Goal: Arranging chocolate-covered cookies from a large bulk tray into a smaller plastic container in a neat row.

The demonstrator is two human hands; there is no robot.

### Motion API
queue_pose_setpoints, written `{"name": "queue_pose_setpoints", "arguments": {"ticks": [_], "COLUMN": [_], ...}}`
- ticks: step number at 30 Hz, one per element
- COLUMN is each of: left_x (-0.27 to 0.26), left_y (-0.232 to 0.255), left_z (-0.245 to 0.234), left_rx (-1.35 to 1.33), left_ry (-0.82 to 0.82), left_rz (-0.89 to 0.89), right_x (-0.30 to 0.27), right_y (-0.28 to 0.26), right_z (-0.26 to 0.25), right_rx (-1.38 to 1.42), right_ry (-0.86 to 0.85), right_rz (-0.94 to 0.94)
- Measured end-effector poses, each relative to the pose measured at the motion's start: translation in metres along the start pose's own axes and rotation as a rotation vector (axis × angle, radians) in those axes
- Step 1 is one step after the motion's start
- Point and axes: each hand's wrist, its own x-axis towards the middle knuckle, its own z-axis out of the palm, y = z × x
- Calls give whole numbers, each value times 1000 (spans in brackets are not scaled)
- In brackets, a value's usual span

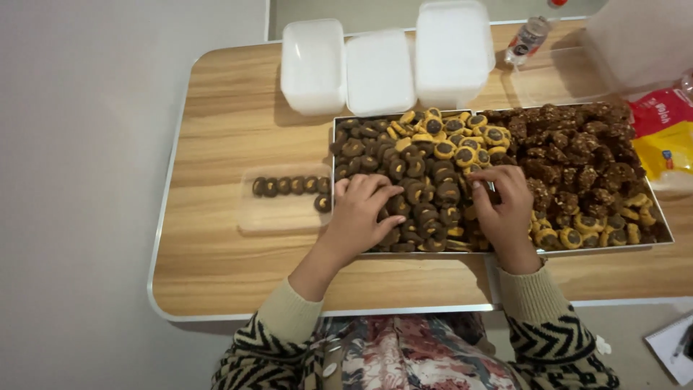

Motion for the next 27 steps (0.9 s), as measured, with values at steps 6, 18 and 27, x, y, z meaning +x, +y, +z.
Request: {"name": "queue_pose_setpoints", "arguments": {"ticks": [6,18,27], "left_x": [0,3,4], "left_y": [-1,1,-1], "left_z": [1,1,1], "left_rx": [-5,8,48], "left_ry": [28,114,186], "left_rz": [11,29,58], "right_x": [-2,1,0], "right_y": [5,-4,-4], "right_z": [0,-2,-5], "right_rx": [1,15,25], "right_ry": [26,44,44], "right_rz": [-13,-1,8]}}
